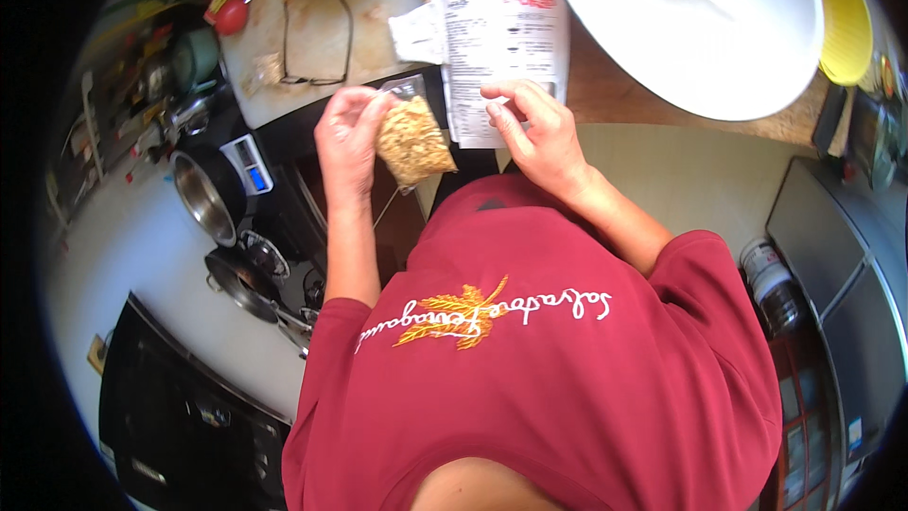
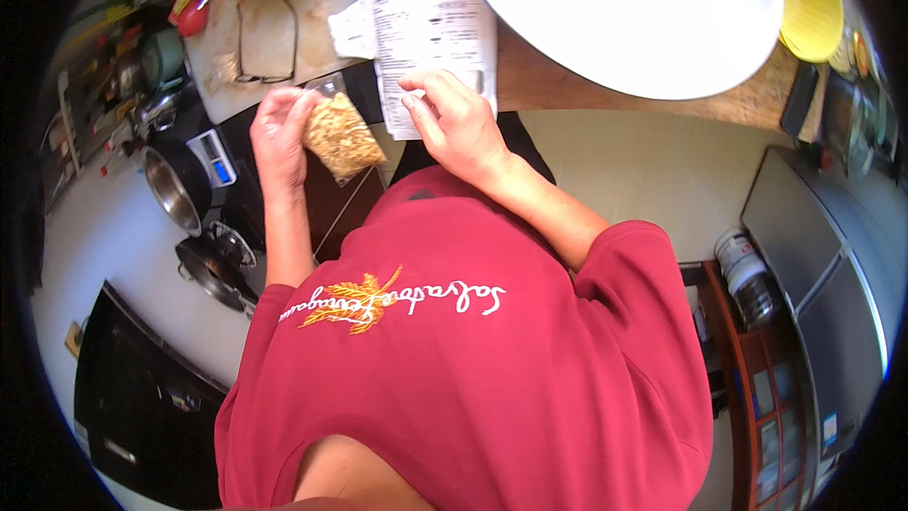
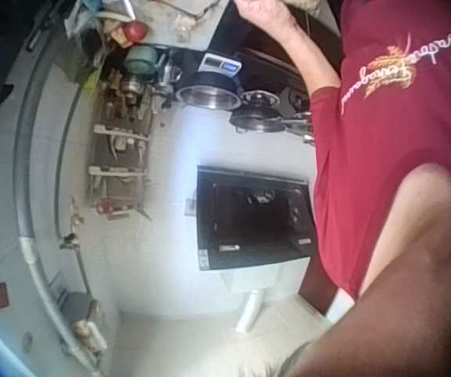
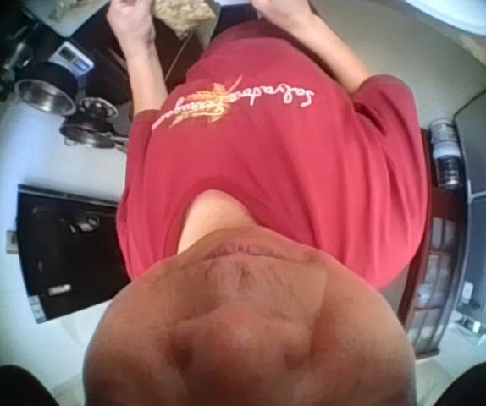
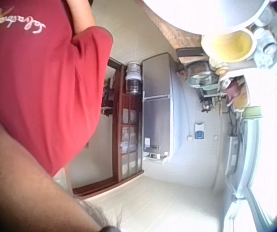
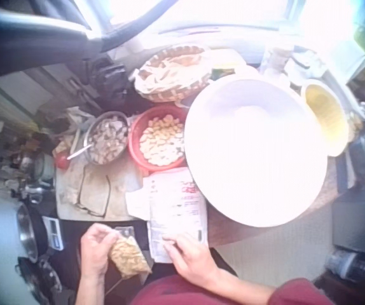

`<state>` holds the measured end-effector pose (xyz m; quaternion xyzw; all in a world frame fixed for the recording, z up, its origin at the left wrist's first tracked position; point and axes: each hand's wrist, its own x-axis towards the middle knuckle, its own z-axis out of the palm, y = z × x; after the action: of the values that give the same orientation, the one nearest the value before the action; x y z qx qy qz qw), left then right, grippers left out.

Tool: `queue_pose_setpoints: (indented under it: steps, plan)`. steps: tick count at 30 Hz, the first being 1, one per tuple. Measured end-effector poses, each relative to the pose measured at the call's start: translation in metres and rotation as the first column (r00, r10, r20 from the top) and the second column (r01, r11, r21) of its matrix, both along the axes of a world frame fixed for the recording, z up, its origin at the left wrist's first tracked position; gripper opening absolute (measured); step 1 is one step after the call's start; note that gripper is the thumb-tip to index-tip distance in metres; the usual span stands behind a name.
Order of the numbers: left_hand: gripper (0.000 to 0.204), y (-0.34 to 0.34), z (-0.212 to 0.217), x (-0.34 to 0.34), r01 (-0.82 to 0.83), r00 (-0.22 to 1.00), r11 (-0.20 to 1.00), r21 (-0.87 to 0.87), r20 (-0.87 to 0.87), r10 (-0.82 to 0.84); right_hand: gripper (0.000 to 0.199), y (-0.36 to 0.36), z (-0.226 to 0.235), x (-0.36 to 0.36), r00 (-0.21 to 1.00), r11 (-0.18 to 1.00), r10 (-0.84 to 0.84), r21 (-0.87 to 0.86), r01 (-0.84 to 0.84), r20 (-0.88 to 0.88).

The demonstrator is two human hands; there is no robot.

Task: The person operates a digital scale to weigh ingredients, pours liquid into a metal bowl, and opens a small packet to add its contents into a wok on a stovetop.

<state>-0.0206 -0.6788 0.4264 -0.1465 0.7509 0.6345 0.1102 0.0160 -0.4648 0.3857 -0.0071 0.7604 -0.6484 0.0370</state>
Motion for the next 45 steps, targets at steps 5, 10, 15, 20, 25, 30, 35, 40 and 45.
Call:
queue_pose_setpoints:
  steps: [5,10,15,20,25,30,35,40,45]
  plan:
    - [0.003,0.002,0.014,0.001,0.047,0.998,0.998,0.043,0.033,-0.049,0.017,-0.037,0.014,-0.022,1.0,0.994,0.02,-0.104,-0.021,-0.012]
    - [0.004,0.009,0.011,0.013,0.079,0.995,0.995,0.065,0.05,-0.083,0.015,-0.045,0.011,-0.023,0.994,0.984,0.097,-0.156,-0.089,0.047]
    - [0.008,-0.002,0.007,0.027,0.126,0.99,0.99,0.061,0.058,-0.129,0.008,-0.05,0.014,-0.015,0.994,0.986,0.105,-0.138,-0.098,0.041]
    - [0.014,-0.025,0.009,0.036,-0.061,0.998,0.987,0.149,0.034,0.057,0.007,-0.06,0.01,0.001,0.972,0.96,0.13,-0.272,-0.074,0.194]
    - [0.016,-0.091,0.002,0.028,-0.349,0.936,0.935,-0.054,-0.055,0.347,0.009,-0.066,0.012,0.013,0.926,0.87,0.077,-0.479,0.119,0.369]
    - [0.021,-0.172,-0.043,0.013,-0.597,0.801,0.771,-0.222,-0.107,0.589,0.013,-0.055,0.0,0.015,0.882,0.889,0.021,-0.412,0.199,0.471]
    - [0.059,-0.256,-0.115,-0.018,-0.345,0.933,0.602,-0.72,-0.193,0.304,0.012,-0.048,-0.011,0.03,0.881,0.945,-0.054,-0.26,0.197,0.47]
    - [0.069,-0.3,-0.139,-0.046,-0.133,0.954,0.57,-0.811,0.051,0.296,0.01,-0.044,-0.013,0.041,0.882,0.983,-0.174,0.022,0.183,0.438]
    - [0.067,-0.268,-0.111,-0.067,-0.149,0.9,0.438,-0.886,0.062,0.431,0.011,-0.044,-0.008,0.038,0.879,0.953,-0.251,0.26,0.153,0.405]
